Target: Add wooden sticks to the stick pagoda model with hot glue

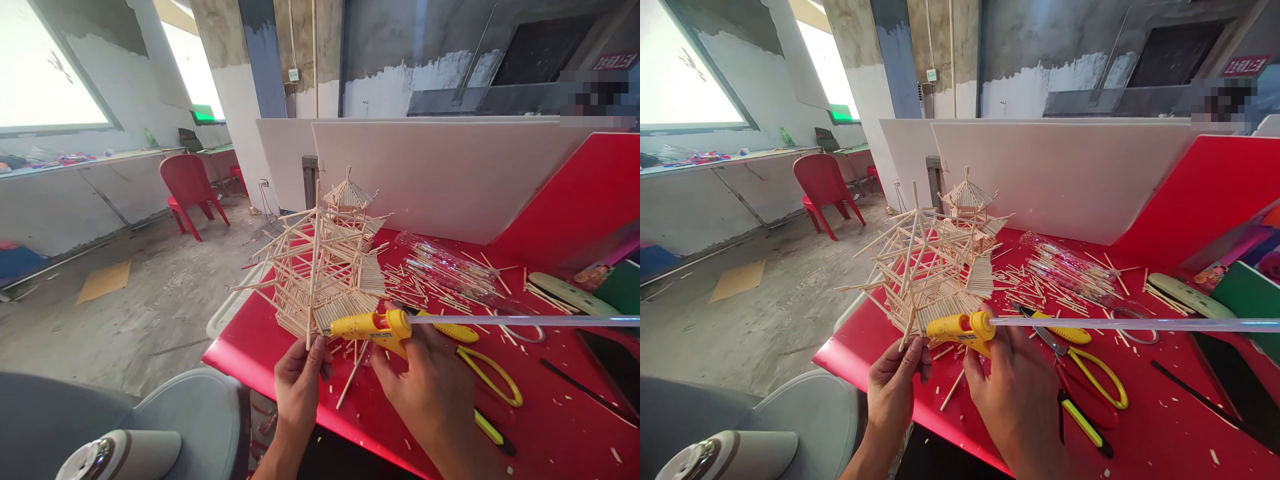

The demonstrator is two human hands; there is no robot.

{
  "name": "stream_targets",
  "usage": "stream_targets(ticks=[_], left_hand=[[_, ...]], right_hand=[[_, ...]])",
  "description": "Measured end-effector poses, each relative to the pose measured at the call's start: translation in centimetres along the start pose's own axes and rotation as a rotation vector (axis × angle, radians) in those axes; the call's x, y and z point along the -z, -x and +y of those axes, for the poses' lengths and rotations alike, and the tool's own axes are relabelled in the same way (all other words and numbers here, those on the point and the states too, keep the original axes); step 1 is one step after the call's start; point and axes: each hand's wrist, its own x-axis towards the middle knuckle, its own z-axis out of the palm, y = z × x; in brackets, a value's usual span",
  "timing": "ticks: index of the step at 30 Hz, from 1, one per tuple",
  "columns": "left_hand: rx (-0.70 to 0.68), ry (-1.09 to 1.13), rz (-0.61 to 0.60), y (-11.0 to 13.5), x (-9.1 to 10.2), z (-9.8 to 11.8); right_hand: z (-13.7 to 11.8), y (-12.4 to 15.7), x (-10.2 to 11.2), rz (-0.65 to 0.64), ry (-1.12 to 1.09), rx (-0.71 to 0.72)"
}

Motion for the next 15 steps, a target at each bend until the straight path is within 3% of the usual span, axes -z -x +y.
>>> stream_targets(ticks=[15], left_hand=[[0.032,0.014,0.046,0.1,0.17,-0.18]], right_hand=[[0.16,0.18,-0.28,0.018,0.006,0.012]])
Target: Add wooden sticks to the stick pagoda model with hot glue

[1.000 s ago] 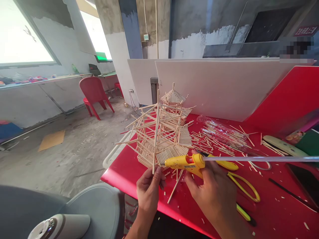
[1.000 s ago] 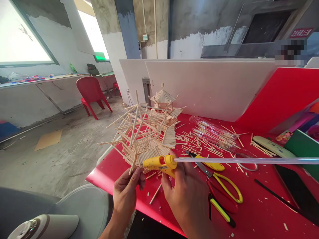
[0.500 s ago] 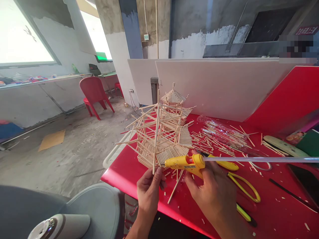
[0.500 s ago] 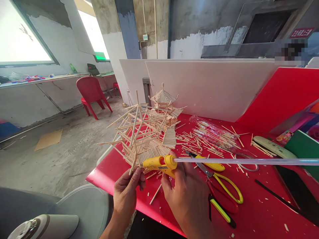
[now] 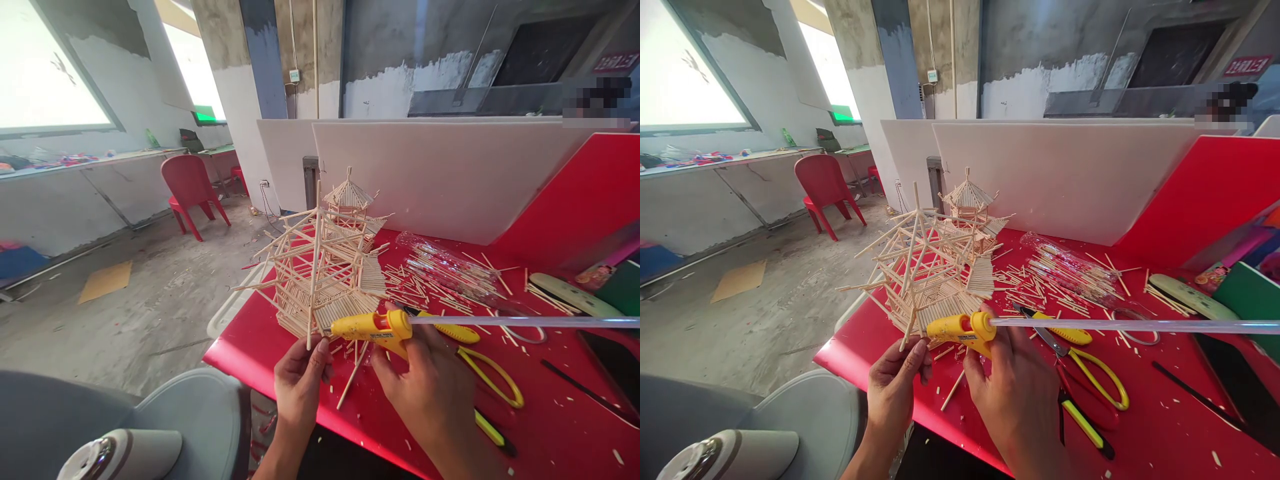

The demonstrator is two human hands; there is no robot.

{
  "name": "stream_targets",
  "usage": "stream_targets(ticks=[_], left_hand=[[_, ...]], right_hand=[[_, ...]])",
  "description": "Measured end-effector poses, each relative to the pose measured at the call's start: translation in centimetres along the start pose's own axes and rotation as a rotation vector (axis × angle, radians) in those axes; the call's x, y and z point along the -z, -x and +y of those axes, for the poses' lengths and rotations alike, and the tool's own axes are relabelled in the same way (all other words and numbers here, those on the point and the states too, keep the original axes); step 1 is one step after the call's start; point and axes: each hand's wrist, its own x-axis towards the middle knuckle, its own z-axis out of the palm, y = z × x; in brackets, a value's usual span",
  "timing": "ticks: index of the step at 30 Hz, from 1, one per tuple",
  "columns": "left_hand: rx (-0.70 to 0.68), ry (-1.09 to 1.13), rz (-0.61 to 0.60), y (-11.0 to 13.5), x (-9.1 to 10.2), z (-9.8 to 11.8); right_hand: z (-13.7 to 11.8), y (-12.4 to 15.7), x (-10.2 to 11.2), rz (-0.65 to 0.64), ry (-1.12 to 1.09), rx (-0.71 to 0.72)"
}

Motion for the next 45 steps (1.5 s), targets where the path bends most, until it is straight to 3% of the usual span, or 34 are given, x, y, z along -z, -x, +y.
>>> stream_targets(ticks=[39,45], left_hand=[[0.0,-0.023,-0.02,0.25,0.15,0.04],[0.021,-0.026,-0.011,0.44,0.02,0.38]], right_hand=[[-0.11,-0.27,0.35,-0.009,-0.011,-0.012],[-0.35,-0.42,0.65,-0.021,-0.097,-0.047]])
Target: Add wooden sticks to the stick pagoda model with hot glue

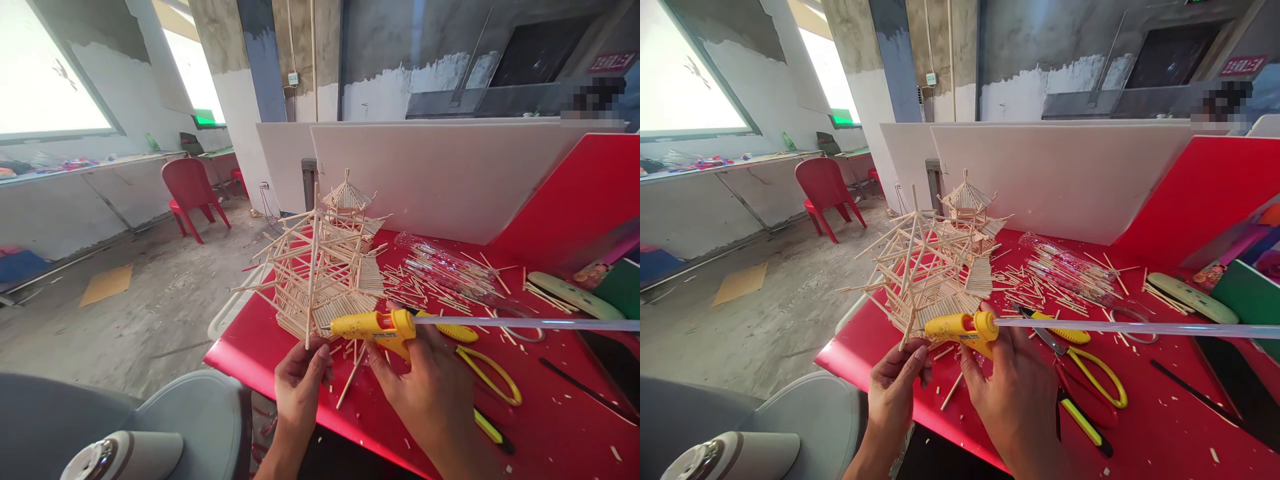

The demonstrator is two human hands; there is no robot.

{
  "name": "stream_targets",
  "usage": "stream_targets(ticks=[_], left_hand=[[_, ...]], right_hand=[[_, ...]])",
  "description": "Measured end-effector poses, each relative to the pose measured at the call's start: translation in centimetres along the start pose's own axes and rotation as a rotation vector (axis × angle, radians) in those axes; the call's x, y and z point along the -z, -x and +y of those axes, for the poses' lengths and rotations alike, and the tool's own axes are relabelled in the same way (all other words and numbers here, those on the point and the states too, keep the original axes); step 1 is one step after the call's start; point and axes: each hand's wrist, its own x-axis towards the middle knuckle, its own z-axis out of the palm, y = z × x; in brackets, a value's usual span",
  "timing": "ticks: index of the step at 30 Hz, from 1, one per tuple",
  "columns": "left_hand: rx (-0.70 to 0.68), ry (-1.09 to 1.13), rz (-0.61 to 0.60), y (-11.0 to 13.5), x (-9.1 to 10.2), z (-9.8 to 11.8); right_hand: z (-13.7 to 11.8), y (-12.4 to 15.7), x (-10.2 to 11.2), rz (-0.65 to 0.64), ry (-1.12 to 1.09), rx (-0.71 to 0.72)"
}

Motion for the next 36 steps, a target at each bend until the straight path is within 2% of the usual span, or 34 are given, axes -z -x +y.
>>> stream_targets(ticks=[8,11,16,22,25,28,31,36], left_hand=[[0.082,-0.071,-0.022,1.2,0.3,-1.0],[0.11,-0.121,-0.061,2.2,-0.2,-1.1],[0.089,-0.214,-0.152,3.6,-1.9,-1.0],[0.101,-0.314,-0.255,4.1,-3.7,-2.5],[0.057,-0.408,-0.322,3.9,-4.3,-3.6],[0.007,-0.509,-0.36,3.5,-4.5,-4.5],[-0.06,-0.574,-0.377,3.0,-4.8,-4.8],[-0.259,-0.783,-0.467,2.5,-5.4,-4.7]], right_hand=[[0.9,0.3,1.1,-0.068,-0.271,-0.131],[2.1,1.0,1.7,-0.029,-0.296,-0.194],[6.5,3.2,3.7,0.045,-0.242,-0.391],[13.4,8.1,6.7,-0.102,0.187,-0.674],[16.1,10.2,6.6,-0.167,0.186,-0.791],[18.1,11.3,5.6,-0.273,0.144,-0.897],[19.4,11.5,4.7,-0.335,0.105,-0.943],[20.8,12.0,4.1,-0.391,0.082,-0.98]])
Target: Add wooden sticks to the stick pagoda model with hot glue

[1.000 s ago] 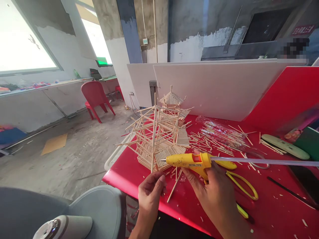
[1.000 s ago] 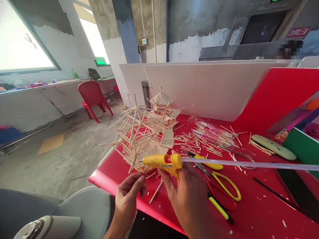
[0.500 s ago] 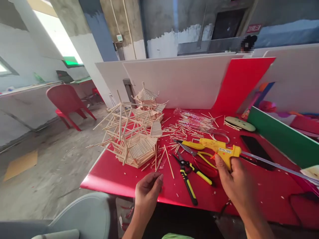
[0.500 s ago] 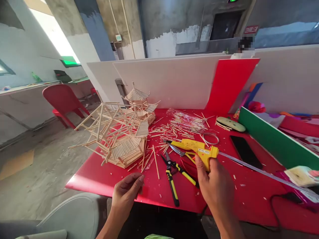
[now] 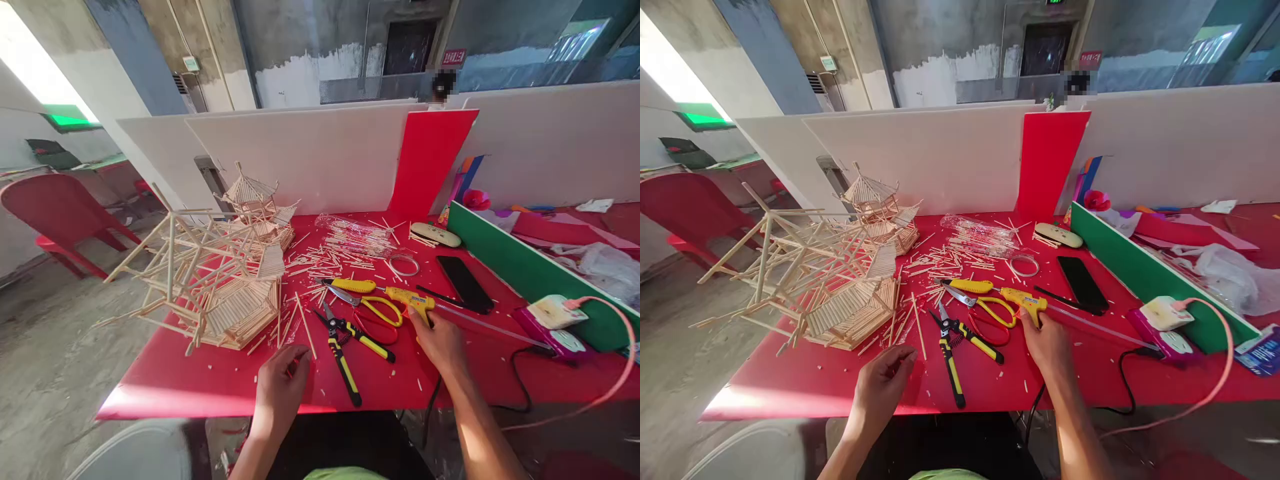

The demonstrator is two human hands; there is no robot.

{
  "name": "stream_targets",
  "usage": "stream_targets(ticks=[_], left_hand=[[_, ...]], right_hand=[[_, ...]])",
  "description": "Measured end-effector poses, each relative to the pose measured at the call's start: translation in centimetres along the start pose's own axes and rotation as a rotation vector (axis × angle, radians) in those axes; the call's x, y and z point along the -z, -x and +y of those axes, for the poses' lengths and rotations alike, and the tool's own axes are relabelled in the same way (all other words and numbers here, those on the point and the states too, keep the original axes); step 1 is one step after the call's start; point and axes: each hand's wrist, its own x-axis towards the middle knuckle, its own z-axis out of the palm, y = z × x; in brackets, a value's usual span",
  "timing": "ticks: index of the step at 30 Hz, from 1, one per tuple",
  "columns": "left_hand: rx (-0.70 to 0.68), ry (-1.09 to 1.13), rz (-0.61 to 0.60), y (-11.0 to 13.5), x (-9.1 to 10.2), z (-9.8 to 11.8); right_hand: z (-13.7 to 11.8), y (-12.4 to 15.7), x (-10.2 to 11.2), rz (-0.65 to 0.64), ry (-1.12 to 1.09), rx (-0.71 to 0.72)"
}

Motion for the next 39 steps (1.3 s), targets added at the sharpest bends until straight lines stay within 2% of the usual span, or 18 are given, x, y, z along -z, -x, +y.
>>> stream_targets(ticks=[4,8,11,13,15,17,24,30,34,37,39], left_hand=[[-0.078,-0.106,-0.001,-0.3,-0.1,-0.2],[-0.122,-0.173,-0.032,-0.3,-0.7,-0.3],[-0.249,-0.226,-0.201,0.2,-2.1,0.5],[-0.401,-0.292,-0.363,0.8,-3.4,1.2],[-0.527,-0.421,-0.424,1.3,-4.7,1.6],[-0.601,-0.508,-0.426,1.6,-5.8,1.5],[-0.538,-0.505,-0.274,1.6,-7.2,-0.6],[-0.488,-0.591,-0.204,0.9,-7.3,-0.8],[-0.481,-0.613,-0.195,1.0,-7.2,-0.9],[-0.465,-0.575,-0.193,1.2,-7.0,-1.0],[-0.449,-0.526,-0.201,1.3,-6.9,-0.9]], right_hand=[[0.3,0.4,0.1,-0.013,0.034,-0.015],[-1.0,1.7,0.2,-0.021,0.007,0.014],[-2.8,2.3,-0.2,-0.055,-0.061,0.059],[-4.0,2.2,-0.9,-0.078,-0.102,0.089],[-5.0,1.8,-1.8,-0.09,-0.12,0.112],[-5.6,1.1,-2.8,-0.095,-0.118,0.137],[-7.8,-0.9,-4.8,-0.113,-0.072,0.217],[-10.7,-1.2,-5.5,-0.102,-0.019,0.315],[-10.1,0.0,-3.2,0.016,0.077,0.248],[-8.0,1.9,-0.7,0.117,0.173,0.151],[-6.2,3.0,0.5,0.133,0.234,0.088]])
